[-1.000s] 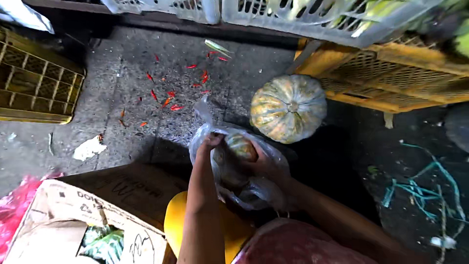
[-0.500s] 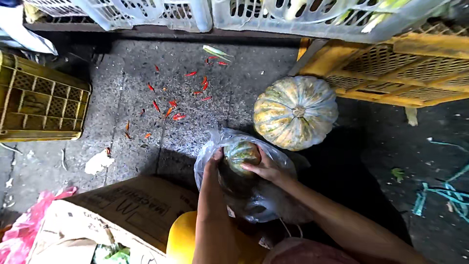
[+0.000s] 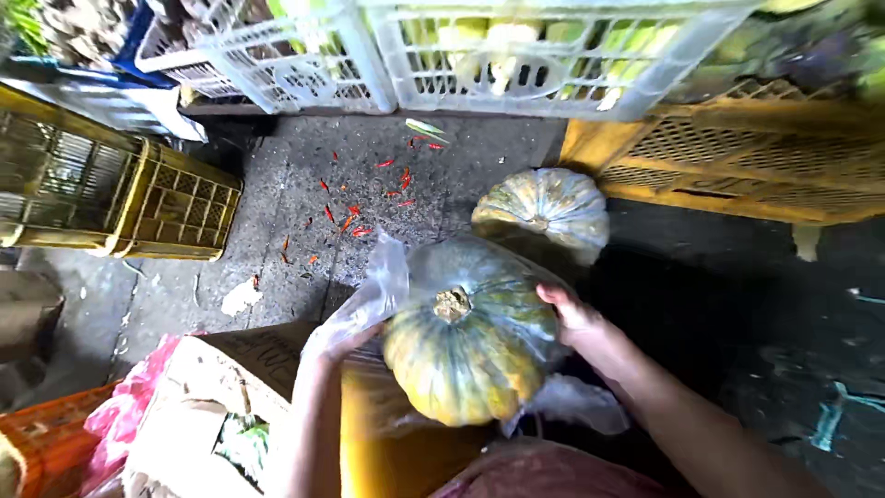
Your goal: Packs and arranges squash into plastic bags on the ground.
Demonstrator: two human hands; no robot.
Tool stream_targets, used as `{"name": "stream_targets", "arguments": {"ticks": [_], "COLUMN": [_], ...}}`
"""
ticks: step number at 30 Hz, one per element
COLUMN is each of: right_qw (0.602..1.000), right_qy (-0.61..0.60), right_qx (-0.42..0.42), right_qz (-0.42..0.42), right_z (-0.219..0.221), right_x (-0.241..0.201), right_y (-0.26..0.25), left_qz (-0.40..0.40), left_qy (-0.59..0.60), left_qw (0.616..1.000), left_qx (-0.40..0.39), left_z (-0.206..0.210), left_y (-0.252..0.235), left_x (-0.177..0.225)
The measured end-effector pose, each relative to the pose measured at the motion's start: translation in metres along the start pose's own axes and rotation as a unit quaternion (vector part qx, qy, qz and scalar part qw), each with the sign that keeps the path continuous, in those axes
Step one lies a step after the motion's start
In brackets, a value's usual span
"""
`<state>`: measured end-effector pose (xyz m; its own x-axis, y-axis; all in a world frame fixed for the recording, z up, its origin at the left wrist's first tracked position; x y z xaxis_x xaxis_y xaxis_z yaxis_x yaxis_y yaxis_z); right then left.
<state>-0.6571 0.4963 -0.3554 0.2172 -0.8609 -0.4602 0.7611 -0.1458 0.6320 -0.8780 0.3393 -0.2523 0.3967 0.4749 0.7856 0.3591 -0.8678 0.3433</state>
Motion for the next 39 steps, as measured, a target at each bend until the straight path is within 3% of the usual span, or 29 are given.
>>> {"name": "stream_targets", "arguments": {"ticks": [3, 5, 7, 9, 10, 12, 15, 18, 19, 21, 22, 24, 26, 27, 29, 30, 32, 34, 37, 39], "right_qw": [0.993, 0.991, 0.996, 0.993, 0.99, 0.989, 0.981, 0.944, 0.927, 0.892, 0.871, 0.831, 0.856, 0.893, 0.957, 0.972, 0.985, 0.983, 0.947, 0.922], "right_qy": [0.061, 0.076, 0.07, 0.082, 0.078, 0.063, 0.054, 0.017, -0.003, 0.001, 0.031, 0.071, 0.047, 0.02, 0.005, -0.008, 0.015, 0.097, 0.26, 0.337], "right_qx": [0.102, 0.113, 0.051, -0.059, -0.094, -0.085, 0.024, 0.179, 0.257, 0.427, 0.483, 0.548, 0.488, 0.389, 0.211, 0.176, 0.155, 0.154, 0.184, 0.18], "right_qz": [0.02, 0.014, -0.022, -0.062, -0.076, -0.107, -0.185, -0.278, -0.273, -0.15, -0.084, -0.055, -0.165, -0.224, -0.2, -0.153, -0.075, -0.028, -0.027, -0.063], "right_z": [-0.032, -0.051, -0.064, -0.062, -0.058, -0.054, -0.05, -0.045, -0.047, -0.048, -0.052, -0.062, -0.05, -0.035, 0.013, 0.039, 0.08, 0.109, 0.148, 0.18], "right_x": [-0.005, -0.002, 0.002, -0.002, -0.006, -0.018, -0.042, -0.047, -0.045, -0.032, -0.027, -0.025, -0.034, -0.041, -0.059, -0.071, -0.1, -0.132, -0.168, -0.184], "right_y": [0.049, 0.063, 0.063, 0.062, 0.063, 0.062, 0.055, 0.053, 0.052, 0.053, 0.049, 0.039, 0.04, 0.038, 0.033, 0.03, 0.008, -0.02, -0.062, -0.091], "left_qz": [0.029, 0.004, -0.034, -0.046, -0.067, -0.126, -0.146, -0.151, -0.136, -0.115, -0.1, -0.07, -0.055, -0.044, -0.018, -0.002, 0.036, 0.105, 0.196, 0.232], "left_qy": [0.033, 0.081, 0.168, 0.228, 0.243, 0.238, 0.214, 0.421, 0.471, 0.524, 0.539, 0.535, 0.512, 0.494, 0.458, 0.458, 0.488, 0.539, 0.57, 0.539], "left_qw": [0.997, 0.994, 0.985, 0.972, 0.968, 0.961, 0.955, 0.891, 0.87, 0.843, 0.835, 0.838, 0.851, 0.862, 0.885, 0.887, 0.872, 0.826, 0.766, 0.759], "left_qx": [-0.06, -0.079, -0.025, 0.013, 0.013, -0.062, -0.143, -0.08, -0.055, -0.036, -0.047, -0.085, -0.103, -0.105, -0.085, -0.062, 0.029, 0.124, 0.223, 0.282], "left_z": [0.036, 0.054, 0.048, 0.046, 0.049, 0.054, 0.046, 0.075, 0.076, 0.077, 0.075, 0.064, 0.049, 0.037, 0.009, -0.003, -0.028, -0.053, -0.084, -0.106], "left_y": [-0.003, 0.012, 0.056, 0.064, 0.048, -0.01, -0.084, -0.107, -0.107, -0.088, -0.075, -0.057, -0.051, -0.053, -0.058, -0.06, -0.061, -0.062, -0.053, -0.047], "left_x": [0.034, 0.037, 0.04, 0.032, 0.026, 0.014, 0.014, 0.025, 0.028, 0.026, 0.028, 0.032, 0.028, 0.024, 0.012, 0.005, -0.007, -0.009, -0.024, -0.05]}}
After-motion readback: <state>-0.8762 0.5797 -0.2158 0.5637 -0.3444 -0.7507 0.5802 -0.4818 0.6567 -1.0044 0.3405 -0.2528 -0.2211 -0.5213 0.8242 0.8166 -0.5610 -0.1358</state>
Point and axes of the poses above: each hand's wrist, its own y-axis away from the middle knuckle, its own z-axis out of the palm, x = y × z, the point moved 9 cm from there along -y, towards the middle knuckle, and after that the axes turned 14 degrees about z, right-handed, at the moved point
